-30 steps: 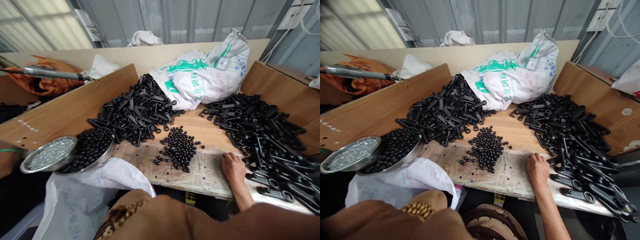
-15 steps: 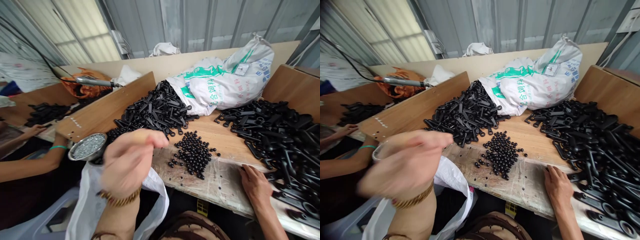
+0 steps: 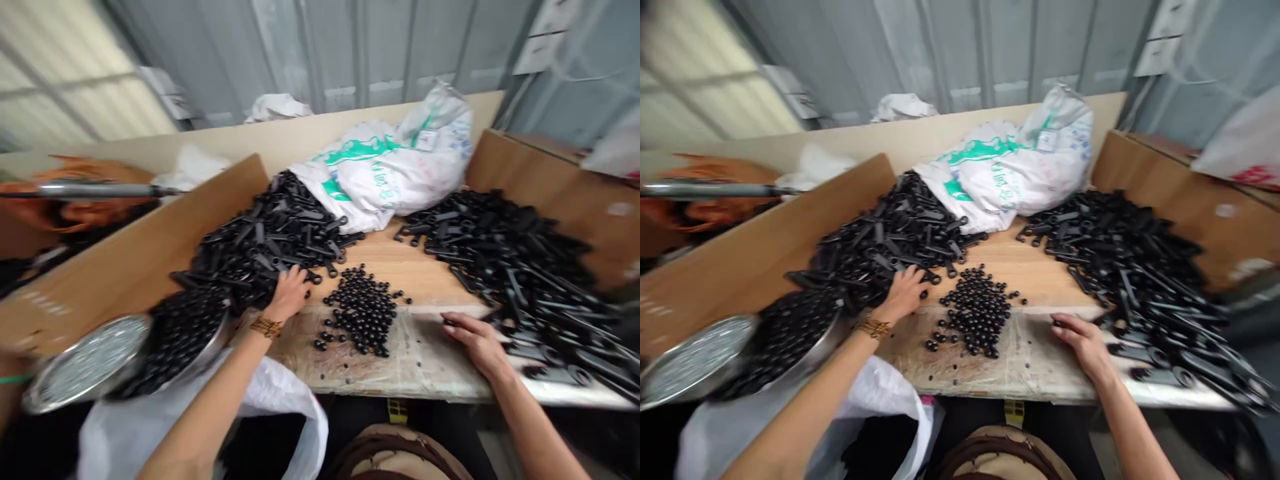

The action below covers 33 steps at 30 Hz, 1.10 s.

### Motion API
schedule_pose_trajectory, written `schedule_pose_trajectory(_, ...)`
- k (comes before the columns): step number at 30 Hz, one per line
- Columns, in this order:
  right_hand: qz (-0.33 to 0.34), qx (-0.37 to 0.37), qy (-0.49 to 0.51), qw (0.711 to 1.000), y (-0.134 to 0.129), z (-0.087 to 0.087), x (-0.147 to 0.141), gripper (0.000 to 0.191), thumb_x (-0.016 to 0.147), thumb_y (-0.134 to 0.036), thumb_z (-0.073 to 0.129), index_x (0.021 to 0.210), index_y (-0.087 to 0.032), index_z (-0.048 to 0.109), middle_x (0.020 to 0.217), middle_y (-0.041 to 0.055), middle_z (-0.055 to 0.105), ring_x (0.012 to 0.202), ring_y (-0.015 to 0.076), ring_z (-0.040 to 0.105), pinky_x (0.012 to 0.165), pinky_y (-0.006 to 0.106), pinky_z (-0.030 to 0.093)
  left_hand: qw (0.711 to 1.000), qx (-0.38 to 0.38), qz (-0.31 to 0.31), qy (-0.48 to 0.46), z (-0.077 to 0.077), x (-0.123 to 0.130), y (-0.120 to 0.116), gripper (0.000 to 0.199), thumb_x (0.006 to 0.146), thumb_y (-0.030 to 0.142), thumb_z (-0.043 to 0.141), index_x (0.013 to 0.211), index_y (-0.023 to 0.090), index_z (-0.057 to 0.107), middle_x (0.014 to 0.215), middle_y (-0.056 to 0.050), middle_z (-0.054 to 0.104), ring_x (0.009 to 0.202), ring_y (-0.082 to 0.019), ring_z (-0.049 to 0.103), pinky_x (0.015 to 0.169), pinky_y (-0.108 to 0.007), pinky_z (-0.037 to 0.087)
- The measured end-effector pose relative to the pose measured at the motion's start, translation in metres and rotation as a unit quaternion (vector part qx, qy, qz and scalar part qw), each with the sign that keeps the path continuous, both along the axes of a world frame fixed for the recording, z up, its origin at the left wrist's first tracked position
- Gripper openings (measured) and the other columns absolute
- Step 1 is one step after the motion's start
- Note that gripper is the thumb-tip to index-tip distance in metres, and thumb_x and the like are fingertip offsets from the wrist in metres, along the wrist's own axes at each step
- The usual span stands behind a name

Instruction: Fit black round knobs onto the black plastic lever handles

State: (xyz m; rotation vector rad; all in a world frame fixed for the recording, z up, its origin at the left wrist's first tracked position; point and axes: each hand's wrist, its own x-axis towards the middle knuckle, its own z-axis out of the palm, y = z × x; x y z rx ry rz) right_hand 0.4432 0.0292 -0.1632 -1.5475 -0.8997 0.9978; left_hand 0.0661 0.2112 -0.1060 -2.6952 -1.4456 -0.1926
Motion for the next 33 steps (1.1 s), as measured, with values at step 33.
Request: schedule_pose_trajectory(33, 0.143, 0.107, 0.302, 0.936, -0.061, 0.041, -0.082, 0.021, 0.07, -0.029, 0.071, 0.088, -0.017, 0.071, 0.069, 0.0043, 0.065, 0.059, 0.0138, 0.056, 0.053, 0.025, 0.042, 0.828, -0.39, -0.079, -0.394, 0.048, 0.125, -0.142, 0.029, 0.08, 0.041, 0.056, 0.092, 0.017, 0.066, 0.057, 0.003, 0.053, 0.054, -0.011, 0.044, 0.055, -0.023, 0.035)
